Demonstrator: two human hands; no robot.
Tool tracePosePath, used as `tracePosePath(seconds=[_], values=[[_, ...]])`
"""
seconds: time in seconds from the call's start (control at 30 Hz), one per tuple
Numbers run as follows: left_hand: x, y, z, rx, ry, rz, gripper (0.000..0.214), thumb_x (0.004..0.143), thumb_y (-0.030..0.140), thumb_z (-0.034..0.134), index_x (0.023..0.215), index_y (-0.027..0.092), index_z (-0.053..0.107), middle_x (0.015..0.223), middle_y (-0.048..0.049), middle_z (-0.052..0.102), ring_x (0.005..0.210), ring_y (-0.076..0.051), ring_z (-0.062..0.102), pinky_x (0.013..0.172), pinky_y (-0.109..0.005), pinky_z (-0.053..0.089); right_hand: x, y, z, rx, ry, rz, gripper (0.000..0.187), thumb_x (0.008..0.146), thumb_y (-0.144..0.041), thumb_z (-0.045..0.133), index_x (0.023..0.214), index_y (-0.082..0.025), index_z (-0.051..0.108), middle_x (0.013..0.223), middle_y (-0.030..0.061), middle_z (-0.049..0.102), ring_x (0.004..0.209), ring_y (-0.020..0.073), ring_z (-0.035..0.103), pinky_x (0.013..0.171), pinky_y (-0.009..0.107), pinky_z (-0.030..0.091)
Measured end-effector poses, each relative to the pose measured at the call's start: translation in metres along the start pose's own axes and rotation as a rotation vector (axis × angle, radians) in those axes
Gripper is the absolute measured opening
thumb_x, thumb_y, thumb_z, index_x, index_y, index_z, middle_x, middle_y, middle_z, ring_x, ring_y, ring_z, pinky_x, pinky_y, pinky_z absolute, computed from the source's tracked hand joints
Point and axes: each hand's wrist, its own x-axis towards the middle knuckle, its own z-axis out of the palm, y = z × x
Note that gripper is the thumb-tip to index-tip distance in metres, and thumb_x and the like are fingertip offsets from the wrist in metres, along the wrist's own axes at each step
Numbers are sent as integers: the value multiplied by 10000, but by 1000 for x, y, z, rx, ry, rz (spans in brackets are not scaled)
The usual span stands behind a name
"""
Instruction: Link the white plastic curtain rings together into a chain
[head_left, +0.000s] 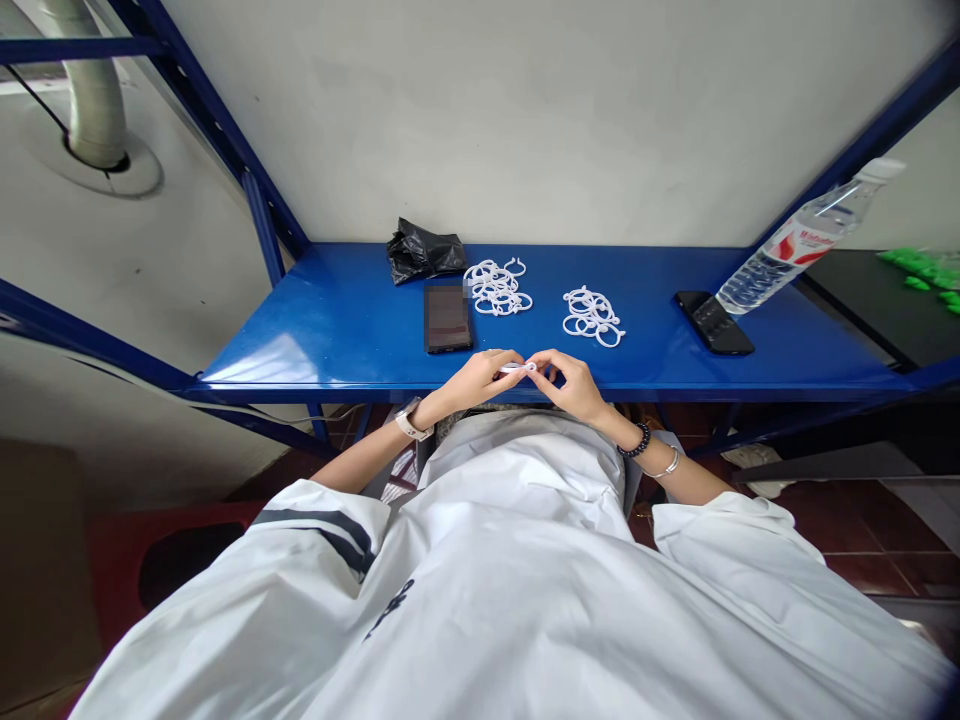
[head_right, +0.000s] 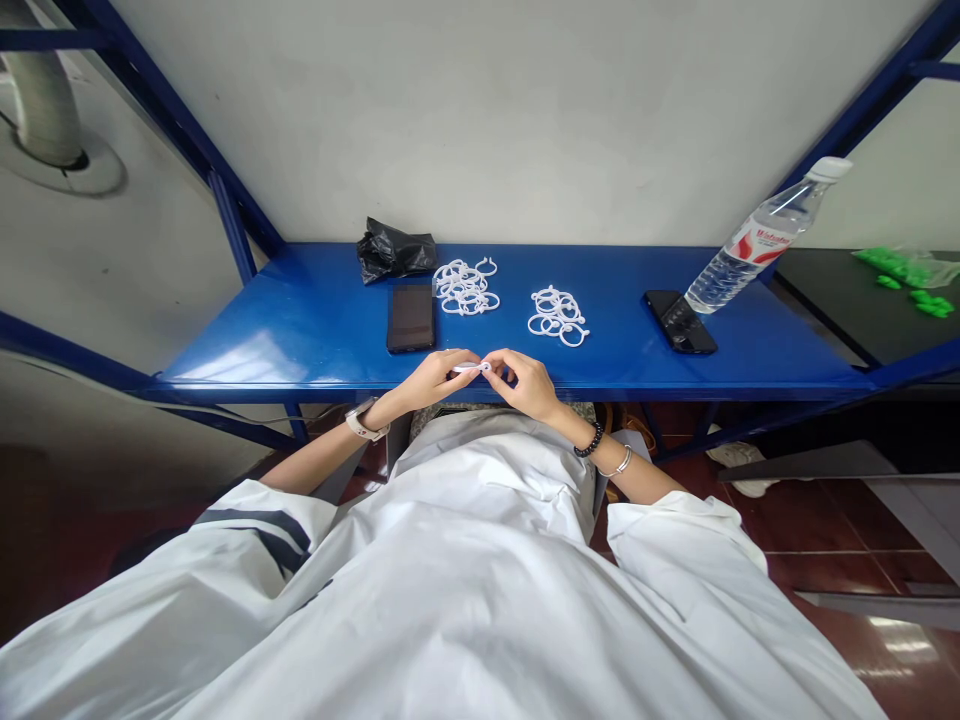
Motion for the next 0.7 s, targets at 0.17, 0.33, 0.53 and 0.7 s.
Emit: tracePosePath(seconds=[0.17, 0.33, 0.53, 0.7], values=[[0, -1, 1, 15, 4, -5, 465, 985, 531, 372, 1000, 158, 649, 945, -81, 698, 800, -171, 615, 704, -262, 452, 0, 1, 0, -8, -14, 15, 220, 961, -432, 540, 964, -231, 629, 838, 29, 711, 674, 149, 635, 595, 266, 501], [0, -2, 1, 26, 9, 11, 446, 990, 510, 376, 1004, 154, 643, 941, -81, 695, 794, -165, 616, 704, -259, 450, 1, -1, -1, -10, -14, 6, 213, 960, -422, 540, 951, -227, 626, 824, 27, 706, 658, 141, 625, 591, 257, 494], [-1, -2, 1, 44, 10, 6, 401, 985, 472, 399, 988, 150, 636, 949, -84, 700, 794, -168, 617, 721, -266, 454, 2, -3, -2, -1, -8, -31, 149, 949, -356, 549, 942, -223, 616, 804, 17, 697, 656, 132, 622, 576, 241, 481], [-1, -3, 1, 40, 12, 4, 350, 974, 428, 414, 993, 153, 630, 953, -81, 702, 796, -168, 620, 726, -266, 455, 2, -4, -2, -2, -15, -4, 176, 948, -383, 541, 954, -227, 620, 808, 21, 699, 668, 139, 629, 582, 248, 492]])
